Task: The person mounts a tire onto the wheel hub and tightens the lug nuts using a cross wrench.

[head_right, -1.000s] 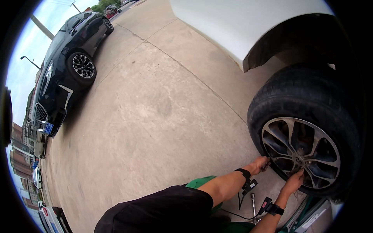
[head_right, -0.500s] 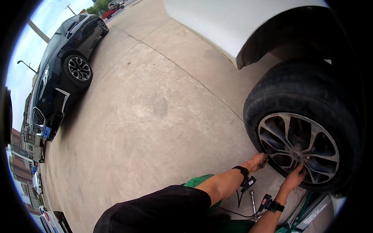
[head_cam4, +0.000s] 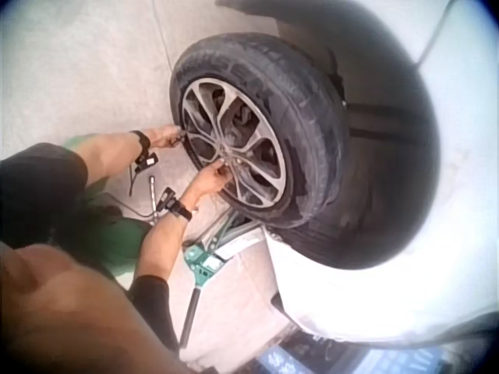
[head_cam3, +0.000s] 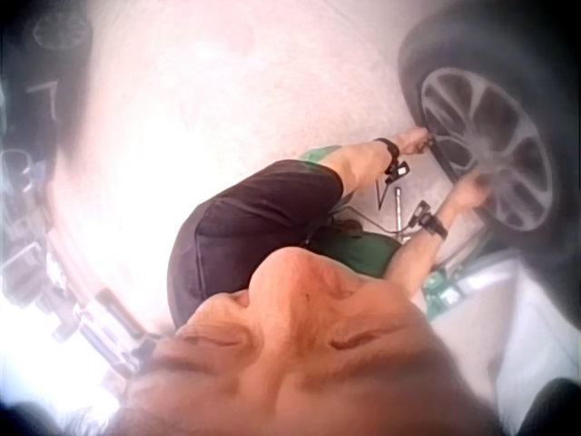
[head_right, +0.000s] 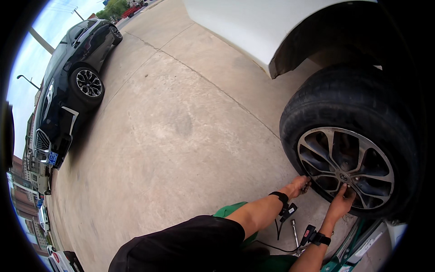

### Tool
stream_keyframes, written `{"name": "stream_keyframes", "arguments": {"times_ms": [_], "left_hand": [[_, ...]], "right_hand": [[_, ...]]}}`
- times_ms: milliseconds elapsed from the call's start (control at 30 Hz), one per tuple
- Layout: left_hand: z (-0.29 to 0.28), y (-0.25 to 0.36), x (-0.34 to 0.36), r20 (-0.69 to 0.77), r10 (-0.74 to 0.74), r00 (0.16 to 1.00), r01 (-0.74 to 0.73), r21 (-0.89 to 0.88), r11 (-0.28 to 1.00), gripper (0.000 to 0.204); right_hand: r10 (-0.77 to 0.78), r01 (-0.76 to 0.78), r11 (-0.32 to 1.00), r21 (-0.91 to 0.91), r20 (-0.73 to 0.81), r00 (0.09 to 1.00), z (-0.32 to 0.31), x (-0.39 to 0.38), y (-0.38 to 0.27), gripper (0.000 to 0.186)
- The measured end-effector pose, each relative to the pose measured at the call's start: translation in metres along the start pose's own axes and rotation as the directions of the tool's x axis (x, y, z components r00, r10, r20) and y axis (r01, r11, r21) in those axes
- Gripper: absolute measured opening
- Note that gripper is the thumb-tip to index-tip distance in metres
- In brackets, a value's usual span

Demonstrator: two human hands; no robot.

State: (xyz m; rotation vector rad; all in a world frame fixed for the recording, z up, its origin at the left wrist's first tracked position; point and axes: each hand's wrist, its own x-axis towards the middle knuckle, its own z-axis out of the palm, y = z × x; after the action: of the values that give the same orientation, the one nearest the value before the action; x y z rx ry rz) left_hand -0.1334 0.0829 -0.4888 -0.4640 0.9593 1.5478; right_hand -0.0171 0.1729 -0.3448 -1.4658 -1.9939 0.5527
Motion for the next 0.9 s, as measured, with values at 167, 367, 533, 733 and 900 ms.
{"name": "stream_keyframes", "arguments": {"times_ms": [167, 367, 533, 733, 900], "left_hand": [[0.001, 0.002, -0.003, -0.004, 0.001, 1.0, -0.001, 0.004, 1.0, 0.008], [0.001, 0.004, -0.007, 0.005, 0.014, 1.0, -0.014, 0.025, 1.0, 0.009], [0.006, 0.006, -0.012, -0.011, 0.016, 1.0, -0.016, 0.034, 0.999, 0.017], [0.001, 0.005, -0.008, -0.013, 0.015, 1.0, -0.014, 0.016, 1.0, 0.016], [0.007, 0.005, -0.008, 0.009, 0.003, 1.0, -0.003, -0.009, 1.0, 0.009]], "right_hand": [[0.006, -0.006, 1.0, -0.017, 0.005, 1.0, 0.002, 0.012, 0.022, 0.048], [0.028, -0.03, 0.996, 0.083, 0.021, 0.999, 0.002, 0.006, 0.008, 0.052], [0.052, -0.05, 0.998, 0.03, -0.041, 0.998, 0.009, 0.011, 0.023, 0.053], [0.109, -0.108, 0.994, -0.012, 0.046, 0.993, 0.007, 0.012, 0.015, 0.053], [0.04, -0.038, 0.998, 0.051, -0.044, 0.998, 0.011, 0.012, 0.02, 0.053]]}}
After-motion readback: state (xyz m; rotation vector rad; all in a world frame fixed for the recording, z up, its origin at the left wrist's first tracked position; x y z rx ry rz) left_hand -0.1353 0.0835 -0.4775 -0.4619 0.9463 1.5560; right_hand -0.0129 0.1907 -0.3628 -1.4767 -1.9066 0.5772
